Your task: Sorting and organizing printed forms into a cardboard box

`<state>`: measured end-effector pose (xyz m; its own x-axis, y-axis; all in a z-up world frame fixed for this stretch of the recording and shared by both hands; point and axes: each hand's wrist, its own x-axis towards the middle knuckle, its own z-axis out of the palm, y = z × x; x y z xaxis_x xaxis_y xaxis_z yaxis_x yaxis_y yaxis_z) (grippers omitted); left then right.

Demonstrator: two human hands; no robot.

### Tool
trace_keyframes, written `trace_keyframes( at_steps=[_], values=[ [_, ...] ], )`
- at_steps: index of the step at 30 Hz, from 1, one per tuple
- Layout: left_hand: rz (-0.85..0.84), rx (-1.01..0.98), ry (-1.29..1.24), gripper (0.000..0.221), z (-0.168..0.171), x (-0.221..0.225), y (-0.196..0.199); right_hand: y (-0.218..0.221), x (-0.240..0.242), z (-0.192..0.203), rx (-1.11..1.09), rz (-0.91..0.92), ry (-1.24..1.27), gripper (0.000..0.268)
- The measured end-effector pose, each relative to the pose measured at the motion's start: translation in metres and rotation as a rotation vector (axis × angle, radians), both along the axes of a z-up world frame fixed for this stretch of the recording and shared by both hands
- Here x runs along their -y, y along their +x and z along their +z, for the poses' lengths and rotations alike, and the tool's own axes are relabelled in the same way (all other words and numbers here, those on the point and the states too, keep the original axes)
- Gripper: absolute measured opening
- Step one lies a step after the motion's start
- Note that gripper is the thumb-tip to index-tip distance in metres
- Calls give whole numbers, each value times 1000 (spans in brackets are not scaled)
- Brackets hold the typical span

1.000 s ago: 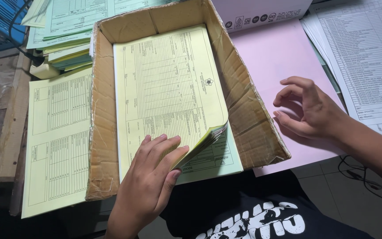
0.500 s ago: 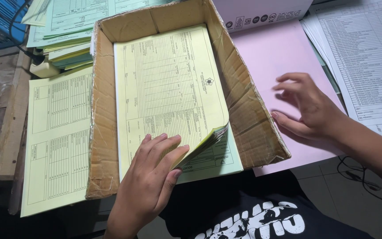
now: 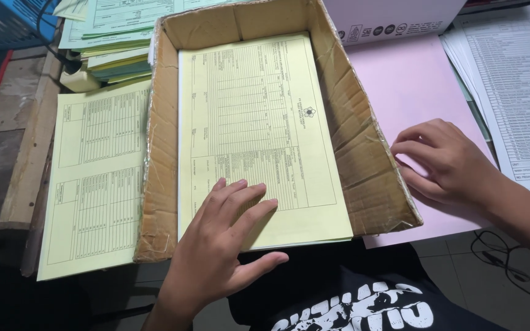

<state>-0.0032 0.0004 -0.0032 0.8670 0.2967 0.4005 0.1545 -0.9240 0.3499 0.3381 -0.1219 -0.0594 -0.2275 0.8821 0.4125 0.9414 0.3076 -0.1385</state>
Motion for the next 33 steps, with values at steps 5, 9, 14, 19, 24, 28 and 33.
trace_keyframes(
  at_steps=[5,9,14,19,24,28,33],
  values=[
    [14,225,359,39,1,3,-2,-3,8,6,348,-40,-62,29],
    [68,343,562,46,7,14,-38,0,6,16,292,-96,-270,25],
    [389,539,427,53,-18,-5,-88,17,-21,22,95,-111,-80,23],
    [541,287,53,73,-14,-54,-133,-19,-48,56,-189,-36,13,19],
    [698,-215,-59,76,-35,-87,-144,-121,-91,119,269,441,-6,45],
    [725,-202,-20,81,-36,-88,-145,-145,-103,99,425,468,-272,97],
    [741,-195,-34,80,-39,-89,-148,-176,-119,93,742,536,-494,123]
  ],
)
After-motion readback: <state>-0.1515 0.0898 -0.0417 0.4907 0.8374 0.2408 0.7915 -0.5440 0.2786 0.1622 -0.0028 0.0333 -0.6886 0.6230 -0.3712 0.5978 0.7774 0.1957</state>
